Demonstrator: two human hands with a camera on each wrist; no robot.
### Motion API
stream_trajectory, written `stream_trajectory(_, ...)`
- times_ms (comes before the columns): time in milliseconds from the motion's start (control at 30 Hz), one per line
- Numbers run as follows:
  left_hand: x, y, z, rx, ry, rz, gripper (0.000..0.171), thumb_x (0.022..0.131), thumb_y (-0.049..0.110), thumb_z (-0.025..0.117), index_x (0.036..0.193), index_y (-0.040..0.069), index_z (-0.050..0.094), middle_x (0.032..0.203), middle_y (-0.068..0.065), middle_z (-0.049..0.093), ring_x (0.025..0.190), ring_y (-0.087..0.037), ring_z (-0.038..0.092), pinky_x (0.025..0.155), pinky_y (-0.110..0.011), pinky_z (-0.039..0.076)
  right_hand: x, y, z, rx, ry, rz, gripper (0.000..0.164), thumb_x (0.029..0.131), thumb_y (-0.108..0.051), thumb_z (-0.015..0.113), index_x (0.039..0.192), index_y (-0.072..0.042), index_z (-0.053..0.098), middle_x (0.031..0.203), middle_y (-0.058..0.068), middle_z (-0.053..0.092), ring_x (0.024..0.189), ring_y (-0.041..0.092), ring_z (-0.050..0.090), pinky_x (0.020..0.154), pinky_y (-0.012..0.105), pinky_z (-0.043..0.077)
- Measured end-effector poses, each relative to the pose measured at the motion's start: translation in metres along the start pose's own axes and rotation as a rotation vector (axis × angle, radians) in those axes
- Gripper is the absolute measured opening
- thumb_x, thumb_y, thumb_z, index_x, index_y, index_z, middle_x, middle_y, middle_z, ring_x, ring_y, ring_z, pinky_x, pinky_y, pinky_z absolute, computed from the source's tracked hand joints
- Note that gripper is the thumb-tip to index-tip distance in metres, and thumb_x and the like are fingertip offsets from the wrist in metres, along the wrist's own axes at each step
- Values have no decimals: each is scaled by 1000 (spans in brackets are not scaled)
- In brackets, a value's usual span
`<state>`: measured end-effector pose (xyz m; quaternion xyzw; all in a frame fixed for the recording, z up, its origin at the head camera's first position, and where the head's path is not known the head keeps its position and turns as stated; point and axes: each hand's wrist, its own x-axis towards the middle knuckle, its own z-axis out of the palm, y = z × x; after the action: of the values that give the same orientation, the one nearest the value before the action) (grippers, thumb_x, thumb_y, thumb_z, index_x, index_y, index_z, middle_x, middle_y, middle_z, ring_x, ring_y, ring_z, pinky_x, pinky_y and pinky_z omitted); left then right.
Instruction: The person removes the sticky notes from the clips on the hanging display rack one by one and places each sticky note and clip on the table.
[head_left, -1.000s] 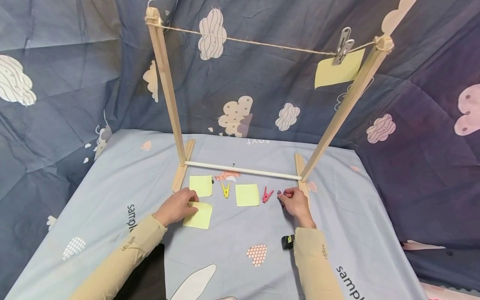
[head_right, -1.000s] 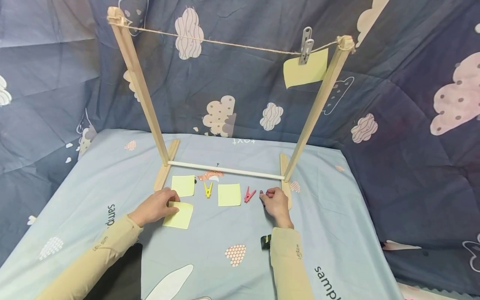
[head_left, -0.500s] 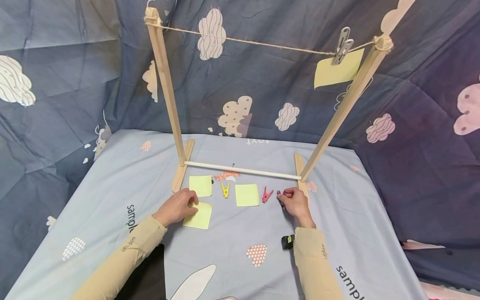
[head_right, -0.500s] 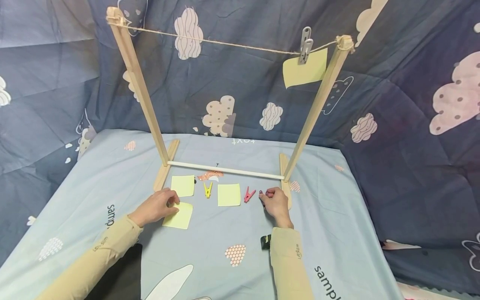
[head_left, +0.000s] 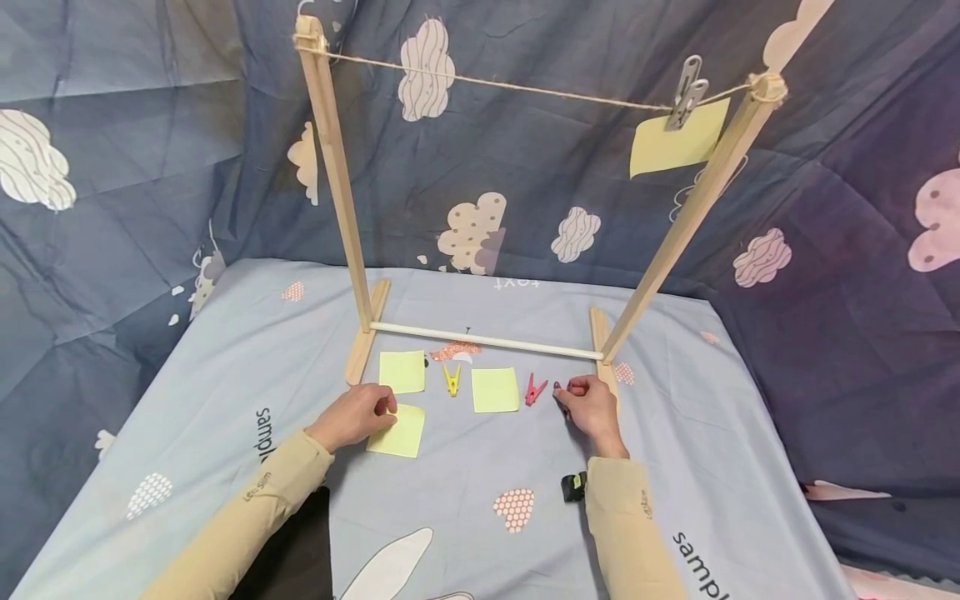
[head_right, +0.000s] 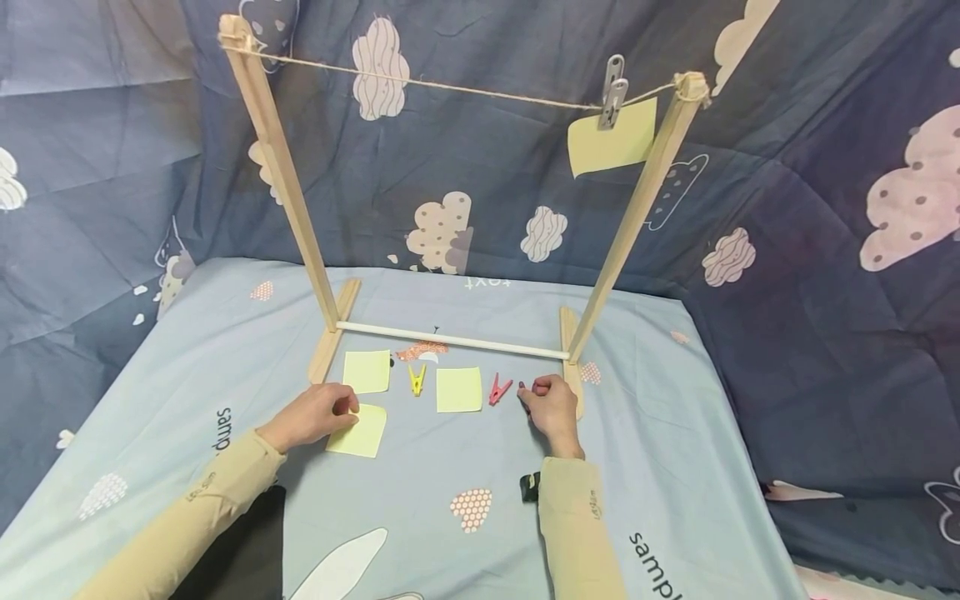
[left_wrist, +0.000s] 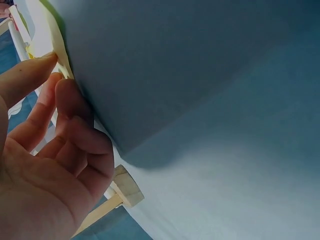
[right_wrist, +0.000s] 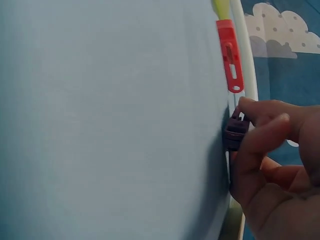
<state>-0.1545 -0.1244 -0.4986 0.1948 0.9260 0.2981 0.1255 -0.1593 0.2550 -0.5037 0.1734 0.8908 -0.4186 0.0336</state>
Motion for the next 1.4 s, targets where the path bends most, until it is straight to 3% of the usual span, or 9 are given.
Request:
stream_trajectory(367, 3, 3, 0, 1, -24, -18, 7, 84, 11, 70, 84, 9, 63, 69, 1, 48, 62, -12, 43, 59, -25, 36, 0, 4, 1, -77, 63, -4, 39, 84, -22, 73, 111, 3, 60, 99, 18, 64, 81, 25, 62, 63, 26, 48)
stream_trajectory(633, 4, 3, 0, -7, -33, -18, 6, 84, 10, 69, 84, 9, 63, 68, 1, 48, 61, -12, 42, 58, -25, 35, 0, 4, -1, -99, 76, -23, 40, 82, -24, 75, 108, 2, 60, 96, 17, 64, 83, 26, 62, 69, 31, 48)
stream_trajectory(867, 4, 4, 0, -5, -40, -20, 6, 85, 10, 69, 84, 9, 64, 68, 1, 49, 61, -12, 43, 59, -25, 36, -2, 4, -4, -95, 77, -7, 43, 83, -28, 74, 110, 1, 60, 97, 16, 64, 81, 24, 62, 65, 26, 46)
stream_trajectory(1233, 2, 7, -3, 47, -25, 52, 8, 84, 6, 66, 76, 9, 66, 69, 3, 58, 64, -9, 48, 60, -24, 41, -8, -8, -19, -44, 128, -99, 36, 87, -24, 67, 112, 2, 62, 97, 17, 67, 88, 30, 62, 75, 33, 45)
stream_trajectory(1400, 3, 8, -5, 88, -29, 89, 11, 85, 5, 65, 75, 10, 67, 68, 4, 59, 63, -8, 47, 59, -23, 41, -11, -21, -29, -31, 165, -148, 34, 88, -21, 66, 112, 3, 63, 95, 17, 65, 87, 29, 60, 73, 30, 43)
